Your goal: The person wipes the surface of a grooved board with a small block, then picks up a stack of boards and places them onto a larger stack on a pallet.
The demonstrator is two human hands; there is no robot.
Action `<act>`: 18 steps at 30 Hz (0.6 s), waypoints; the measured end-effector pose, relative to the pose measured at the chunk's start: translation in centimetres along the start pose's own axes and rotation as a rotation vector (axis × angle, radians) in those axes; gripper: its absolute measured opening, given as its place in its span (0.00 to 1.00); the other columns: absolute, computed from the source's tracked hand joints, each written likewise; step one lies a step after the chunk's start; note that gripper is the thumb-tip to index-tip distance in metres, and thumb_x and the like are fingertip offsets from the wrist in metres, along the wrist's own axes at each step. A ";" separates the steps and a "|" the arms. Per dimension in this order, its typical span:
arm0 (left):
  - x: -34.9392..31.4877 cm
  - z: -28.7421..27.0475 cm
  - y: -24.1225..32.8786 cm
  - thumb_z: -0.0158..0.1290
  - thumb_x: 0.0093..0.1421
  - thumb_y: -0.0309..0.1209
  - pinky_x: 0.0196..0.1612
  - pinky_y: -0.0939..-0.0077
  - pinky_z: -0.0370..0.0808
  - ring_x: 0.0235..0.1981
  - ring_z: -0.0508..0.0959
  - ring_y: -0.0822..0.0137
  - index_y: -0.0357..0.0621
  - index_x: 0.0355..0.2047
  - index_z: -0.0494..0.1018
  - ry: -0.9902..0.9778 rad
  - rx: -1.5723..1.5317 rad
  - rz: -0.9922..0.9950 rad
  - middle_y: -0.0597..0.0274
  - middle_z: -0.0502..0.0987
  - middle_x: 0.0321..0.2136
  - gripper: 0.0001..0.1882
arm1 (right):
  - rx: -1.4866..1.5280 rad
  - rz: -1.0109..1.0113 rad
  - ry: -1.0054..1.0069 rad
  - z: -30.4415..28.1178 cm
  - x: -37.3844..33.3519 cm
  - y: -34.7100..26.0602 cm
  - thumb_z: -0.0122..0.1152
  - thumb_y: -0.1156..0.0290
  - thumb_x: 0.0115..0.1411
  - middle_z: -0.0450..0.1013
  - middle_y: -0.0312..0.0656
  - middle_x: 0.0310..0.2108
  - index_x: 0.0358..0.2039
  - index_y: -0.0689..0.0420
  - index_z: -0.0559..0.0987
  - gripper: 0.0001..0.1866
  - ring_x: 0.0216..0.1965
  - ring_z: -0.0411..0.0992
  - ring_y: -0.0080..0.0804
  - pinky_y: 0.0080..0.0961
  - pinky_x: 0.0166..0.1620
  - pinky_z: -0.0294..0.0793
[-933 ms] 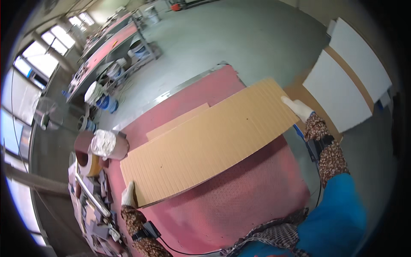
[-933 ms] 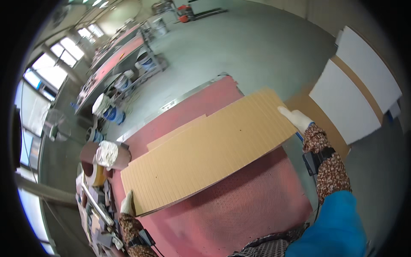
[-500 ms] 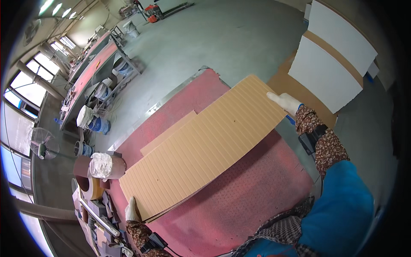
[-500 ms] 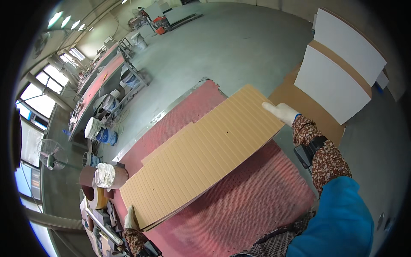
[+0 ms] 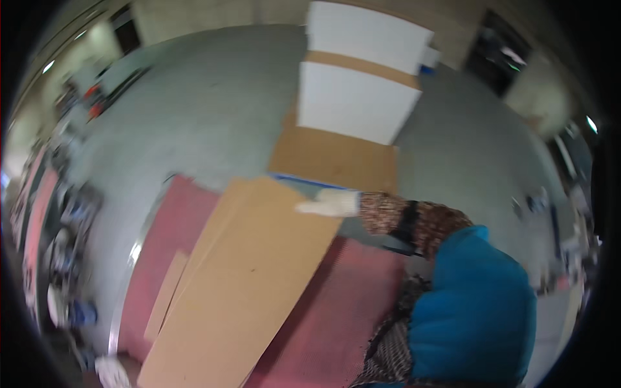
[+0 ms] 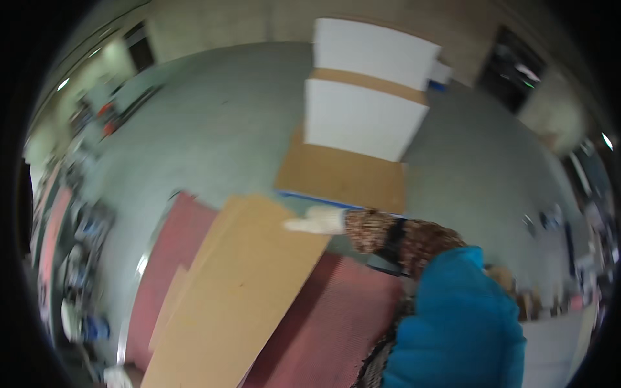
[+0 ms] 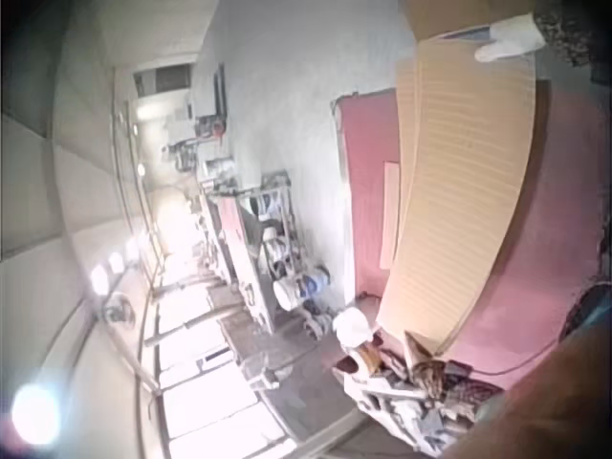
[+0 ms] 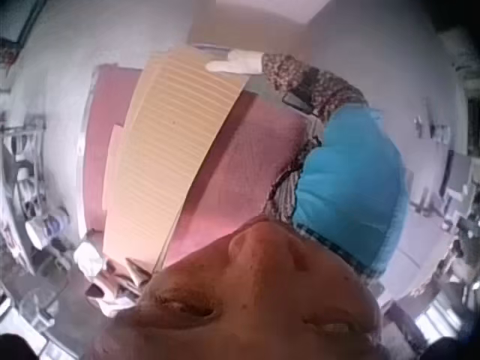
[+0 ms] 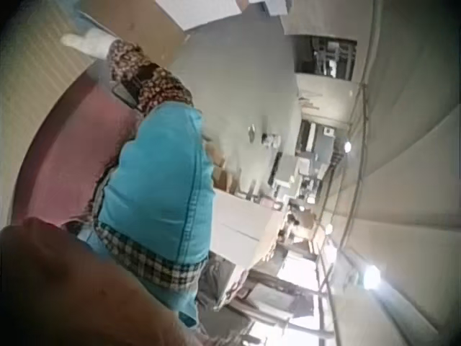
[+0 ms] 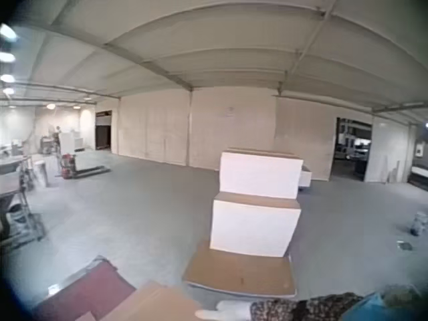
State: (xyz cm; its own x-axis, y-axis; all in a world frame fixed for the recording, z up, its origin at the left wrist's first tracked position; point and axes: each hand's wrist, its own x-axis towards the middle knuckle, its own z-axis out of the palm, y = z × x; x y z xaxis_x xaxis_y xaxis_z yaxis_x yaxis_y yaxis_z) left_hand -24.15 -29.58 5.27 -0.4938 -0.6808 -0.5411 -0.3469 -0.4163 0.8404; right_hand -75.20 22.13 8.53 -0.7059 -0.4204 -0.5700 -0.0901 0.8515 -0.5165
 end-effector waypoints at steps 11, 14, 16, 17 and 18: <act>0.6 9.3 0.4 0.44 0.70 0.59 0.62 0.53 0.72 0.60 0.73 0.51 0.40 0.67 0.63 -0.011 0.166 -0.100 0.50 0.71 0.63 0.38 | 0.030 0.091 0.067 -1.4 -2.9 -1.1 0.40 0.23 0.60 0.77 0.67 0.42 0.43 0.77 0.81 0.57 0.46 0.78 0.59 0.47 0.51 0.75; 0.4 9.4 0.4 0.44 0.70 0.58 0.62 0.54 0.72 0.60 0.73 0.51 0.41 0.67 0.63 -0.004 0.173 -0.108 0.50 0.70 0.63 0.38 | 0.042 0.108 0.020 -1.9 -3.0 -1.7 0.41 0.23 0.60 0.76 0.70 0.44 0.43 0.79 0.80 0.57 0.49 0.77 0.59 0.47 0.53 0.74; 0.0 9.7 0.2 0.45 0.70 0.58 0.62 0.54 0.72 0.60 0.73 0.51 0.41 0.67 0.63 -0.002 0.179 -0.116 0.50 0.70 0.63 0.37 | 0.047 0.088 0.051 -1.6 -3.1 -1.1 0.41 0.23 0.60 0.76 0.71 0.44 0.43 0.79 0.80 0.57 0.50 0.76 0.59 0.47 0.53 0.74; -0.1 9.6 0.1 0.45 0.70 0.58 0.62 0.54 0.71 0.60 0.73 0.51 0.41 0.67 0.63 0.002 0.177 -0.119 0.50 0.70 0.63 0.37 | 0.053 0.063 0.082 -1.5 -3.0 -0.7 0.41 0.23 0.60 0.75 0.72 0.45 0.43 0.79 0.80 0.57 0.50 0.76 0.59 0.48 0.53 0.74; -0.3 9.4 0.1 0.45 0.70 0.57 0.62 0.54 0.71 0.60 0.73 0.51 0.41 0.67 0.63 0.005 0.184 -0.121 0.50 0.70 0.63 0.37 | 0.055 0.064 0.080 -1.3 -2.9 -0.6 0.41 0.23 0.60 0.75 0.72 0.45 0.43 0.79 0.80 0.57 0.50 0.76 0.59 0.48 0.53 0.74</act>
State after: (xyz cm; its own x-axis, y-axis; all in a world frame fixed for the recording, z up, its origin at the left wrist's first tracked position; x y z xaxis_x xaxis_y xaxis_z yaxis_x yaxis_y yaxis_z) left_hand -31.56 -23.77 5.23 -0.4360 -0.6355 -0.6372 -0.5431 -0.3788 0.7494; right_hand -73.96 23.24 11.35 -0.7628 -0.3379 -0.5514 -0.0063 0.8565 -0.5161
